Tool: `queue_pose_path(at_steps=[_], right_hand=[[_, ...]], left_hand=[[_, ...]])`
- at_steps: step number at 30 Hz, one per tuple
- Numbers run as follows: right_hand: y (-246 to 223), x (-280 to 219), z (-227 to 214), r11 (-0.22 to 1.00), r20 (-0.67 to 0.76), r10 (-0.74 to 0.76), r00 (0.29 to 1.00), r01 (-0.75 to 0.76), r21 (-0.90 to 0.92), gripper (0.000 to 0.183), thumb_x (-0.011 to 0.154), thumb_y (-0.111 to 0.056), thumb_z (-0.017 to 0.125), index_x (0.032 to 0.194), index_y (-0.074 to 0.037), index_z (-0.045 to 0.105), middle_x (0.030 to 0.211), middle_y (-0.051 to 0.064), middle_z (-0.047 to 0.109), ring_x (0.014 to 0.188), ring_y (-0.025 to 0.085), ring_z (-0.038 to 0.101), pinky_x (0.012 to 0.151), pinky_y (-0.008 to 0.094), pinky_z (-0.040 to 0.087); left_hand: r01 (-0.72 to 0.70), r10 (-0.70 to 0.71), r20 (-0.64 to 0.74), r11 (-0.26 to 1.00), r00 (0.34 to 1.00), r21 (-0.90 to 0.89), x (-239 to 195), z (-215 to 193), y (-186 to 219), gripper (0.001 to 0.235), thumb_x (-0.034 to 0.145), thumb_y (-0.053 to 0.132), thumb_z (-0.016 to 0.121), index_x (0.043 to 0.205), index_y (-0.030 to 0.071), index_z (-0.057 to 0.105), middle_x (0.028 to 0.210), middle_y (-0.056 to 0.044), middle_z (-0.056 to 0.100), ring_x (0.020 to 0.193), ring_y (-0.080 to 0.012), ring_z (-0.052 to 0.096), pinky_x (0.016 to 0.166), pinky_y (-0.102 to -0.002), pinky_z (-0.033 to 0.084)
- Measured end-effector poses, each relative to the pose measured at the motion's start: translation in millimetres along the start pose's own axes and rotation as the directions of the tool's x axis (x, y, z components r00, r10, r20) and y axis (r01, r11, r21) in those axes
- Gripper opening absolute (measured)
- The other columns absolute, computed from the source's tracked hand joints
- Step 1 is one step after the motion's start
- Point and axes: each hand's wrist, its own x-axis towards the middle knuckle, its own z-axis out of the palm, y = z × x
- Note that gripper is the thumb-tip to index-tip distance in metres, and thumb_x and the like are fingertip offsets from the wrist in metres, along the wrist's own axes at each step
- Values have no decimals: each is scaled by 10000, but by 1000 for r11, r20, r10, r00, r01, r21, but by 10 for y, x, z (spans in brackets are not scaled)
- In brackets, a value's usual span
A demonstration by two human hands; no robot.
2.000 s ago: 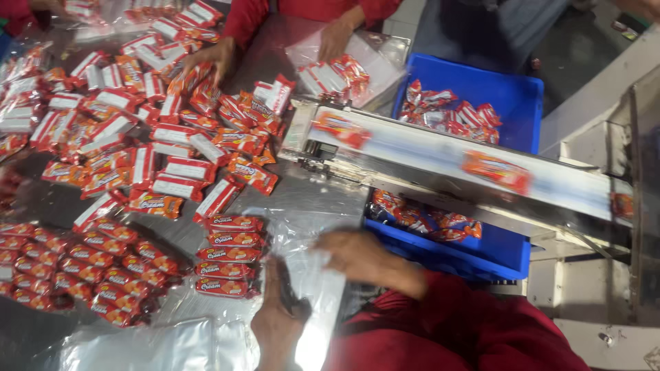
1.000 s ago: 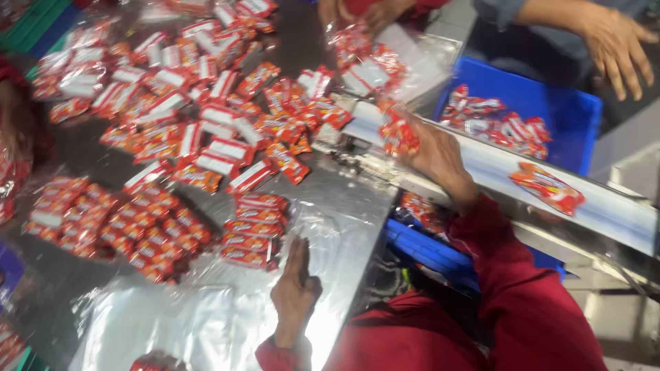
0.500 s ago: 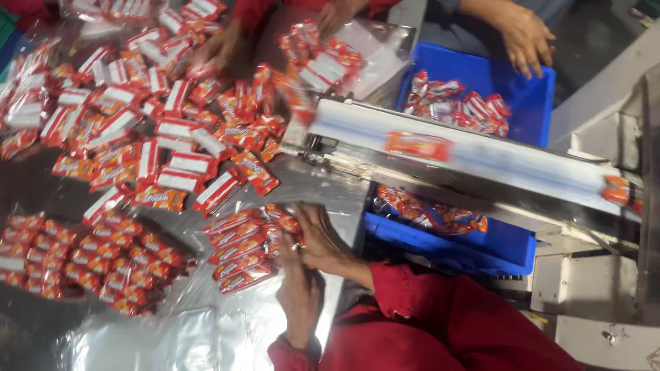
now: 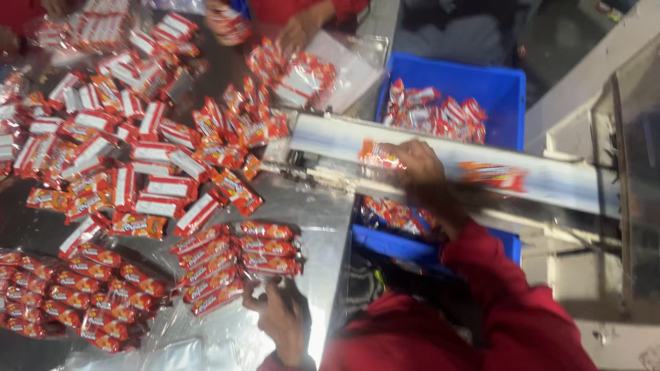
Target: The person places individually wrapped snack bars onto a moving conveyor belt. The bars are then transported to a blue bin where another worker collects them. The person repeatedly picks up bars from a pile and places them on the belt.
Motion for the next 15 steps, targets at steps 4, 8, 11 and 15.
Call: queue_pose_path(at_steps=[4,8,11,15], right_hand=[[-255,-57,14,969,-65,28,997,-43,-242,455,828,-239,750,1273,-167,686,1023,166,628,964,338,604,841,470,500],[-339,312,112,991,81,2,997,9,-132,626,811,-238,798,1403,-94,652,917,164,599,872,354,608,760,484,492],[-639,511,371,853,359,195,913,-339,398,652,797,-262,827,1398,-117,620,1000,72,659,936,264,644,845,418,529],[-1429,-37,612,342,157,-502,850,29,939,526,845,-60,738,1305,11,493,1180,257,521,1083,377,594,913,404,453]], left_hand=[[-248,251,104,968,962,-36,-214,-263,1,560,864,70,612,1403,218,582,1464,-232,461,861,-404,727,643,-458,585],[-305,294,193,952,936,30,-179,-371,125,639,834,0,561,1447,181,539,1559,-275,389,881,-428,719,597,-464,577],[-170,154,244,984,957,46,-58,-395,165,579,908,32,543,1471,151,478,1613,-202,389,872,-390,726,630,-459,580],[-51,82,131,973,988,-225,19,-503,78,702,855,42,570,1532,84,394,1588,-182,425,1040,-383,717,695,-421,587]])
